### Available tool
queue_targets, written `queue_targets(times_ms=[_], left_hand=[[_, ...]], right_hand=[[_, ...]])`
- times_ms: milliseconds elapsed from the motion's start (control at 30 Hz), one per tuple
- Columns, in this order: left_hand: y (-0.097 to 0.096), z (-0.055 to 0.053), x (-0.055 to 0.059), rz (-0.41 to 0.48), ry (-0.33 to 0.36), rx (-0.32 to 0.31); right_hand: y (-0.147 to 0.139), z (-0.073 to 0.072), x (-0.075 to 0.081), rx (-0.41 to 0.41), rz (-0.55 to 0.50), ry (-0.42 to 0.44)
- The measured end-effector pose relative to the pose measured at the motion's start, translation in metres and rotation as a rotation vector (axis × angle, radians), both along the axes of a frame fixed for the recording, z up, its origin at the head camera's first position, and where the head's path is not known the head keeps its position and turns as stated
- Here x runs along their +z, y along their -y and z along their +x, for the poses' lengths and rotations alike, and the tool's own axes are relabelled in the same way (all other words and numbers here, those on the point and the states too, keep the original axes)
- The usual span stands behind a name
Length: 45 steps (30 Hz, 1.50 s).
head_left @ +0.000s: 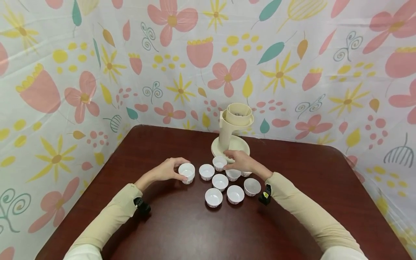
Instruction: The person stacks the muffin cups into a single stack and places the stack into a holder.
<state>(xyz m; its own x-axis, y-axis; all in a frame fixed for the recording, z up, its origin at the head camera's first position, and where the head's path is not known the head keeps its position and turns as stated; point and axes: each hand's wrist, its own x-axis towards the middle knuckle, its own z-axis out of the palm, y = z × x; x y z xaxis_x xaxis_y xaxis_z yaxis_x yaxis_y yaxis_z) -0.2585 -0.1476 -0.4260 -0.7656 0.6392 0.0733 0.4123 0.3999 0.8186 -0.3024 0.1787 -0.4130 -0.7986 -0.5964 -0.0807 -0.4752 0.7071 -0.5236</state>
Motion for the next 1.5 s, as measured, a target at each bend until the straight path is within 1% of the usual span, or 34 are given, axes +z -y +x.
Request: queue_targets(times_ms=[33,133,433,500,667,733,933,1067,1200,1367,1433,1500], left_hand=[[0.000,0.002,0.002,0.003,0.000,-0.004],[0.000,0.003,0.004,0.012,0.003,-0.005],[0.001,0.001,0.002,0.011,0.020,-0.001],[0.002,-0.004,-0.004,0.002,0.015,0.005],[0.005,-0.018,-0.026,-0.019,-0.005,0.019],[0.006,-0.019,-0.029,-0.021,-0.014,0.021],[0.008,-0.019,-0.027,-0.026,-0.027,0.013],[0.008,-0.018,-0.026,-0.011,-0.004,0.005],[0.008,-0.019,-0.027,-0.008,0.002,0.002],[0.007,-0.018,-0.028,-0.023,-0.020,0.006],[0.006,-0.017,-0.027,-0.026,-0.024,0.006],[0.005,-0.015,-0.024,-0.023,-0.019,0.002]], right_hand=[[0.001,-0.001,0.000,-0.001,-0.001,0.008],[0.004,-0.003,-0.001,-0.003,0.008,0.008],[0.012,-0.008,-0.006,-0.012,0.031,0.038],[0.013,-0.009,-0.005,-0.004,0.036,0.032],[0.014,-0.011,-0.005,0.011,0.048,0.007],[0.015,-0.012,-0.006,0.012,0.050,0.001],[0.016,-0.014,-0.010,0.014,0.058,-0.020],[0.017,-0.015,-0.013,0.024,0.055,-0.041],[0.018,-0.014,-0.013,0.042,0.046,-0.060],[0.019,-0.013,-0.014,0.047,0.045,-0.078],[0.020,-0.013,-0.014,0.044,0.049,-0.083],[0.021,-0.012,-0.014,0.035,0.058,-0.083]])
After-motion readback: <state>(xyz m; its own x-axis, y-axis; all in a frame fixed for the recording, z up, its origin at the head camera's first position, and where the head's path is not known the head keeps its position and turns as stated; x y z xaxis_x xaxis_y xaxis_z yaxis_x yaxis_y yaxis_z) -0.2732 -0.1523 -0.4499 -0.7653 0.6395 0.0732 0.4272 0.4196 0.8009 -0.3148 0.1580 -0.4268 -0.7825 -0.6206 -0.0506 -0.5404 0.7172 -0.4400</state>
